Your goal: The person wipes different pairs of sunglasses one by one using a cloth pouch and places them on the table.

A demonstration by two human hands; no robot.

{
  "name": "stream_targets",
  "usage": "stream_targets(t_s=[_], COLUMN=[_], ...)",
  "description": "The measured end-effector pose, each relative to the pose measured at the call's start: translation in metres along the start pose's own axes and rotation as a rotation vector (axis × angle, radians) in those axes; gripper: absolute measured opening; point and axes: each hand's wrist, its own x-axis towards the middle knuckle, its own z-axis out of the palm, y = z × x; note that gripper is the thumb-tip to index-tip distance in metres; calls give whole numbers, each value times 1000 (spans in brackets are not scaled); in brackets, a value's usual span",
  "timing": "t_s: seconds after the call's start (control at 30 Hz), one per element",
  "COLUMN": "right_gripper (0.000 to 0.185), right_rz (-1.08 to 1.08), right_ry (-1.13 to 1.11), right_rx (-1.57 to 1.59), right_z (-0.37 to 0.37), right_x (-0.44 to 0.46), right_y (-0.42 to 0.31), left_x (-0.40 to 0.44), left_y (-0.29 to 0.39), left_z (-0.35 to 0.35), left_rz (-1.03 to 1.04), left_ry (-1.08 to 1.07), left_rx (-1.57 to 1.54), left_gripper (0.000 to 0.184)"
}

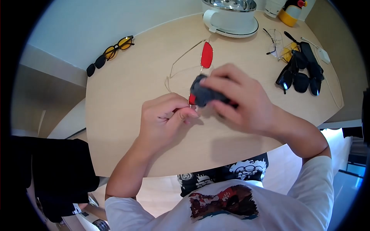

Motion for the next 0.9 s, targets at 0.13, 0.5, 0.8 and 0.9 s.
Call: stream_targets(t_s=[0.13, 0.5, 0.8, 0.9], right_gripper=[39, 29, 46, 44], right_rz=[23, 304, 253, 286], right_ry=[25, -168, 251, 256], right_rx=[9, -275, -56, 203], right_z=[-1, -15, -26, -25], right_x=[-2, 5, 11, 8], right_y=[3, 3, 18, 23], left_x=[1, -1, 0, 3], left_y=[2, -5, -8, -7], left_z=[0, -5, -12, -13], left_rz=[32, 30, 71, 177], left_ry=[7, 58, 26, -17], left_rx=[32, -24, 34, 125], left_gripper=[10, 23, 30, 31])
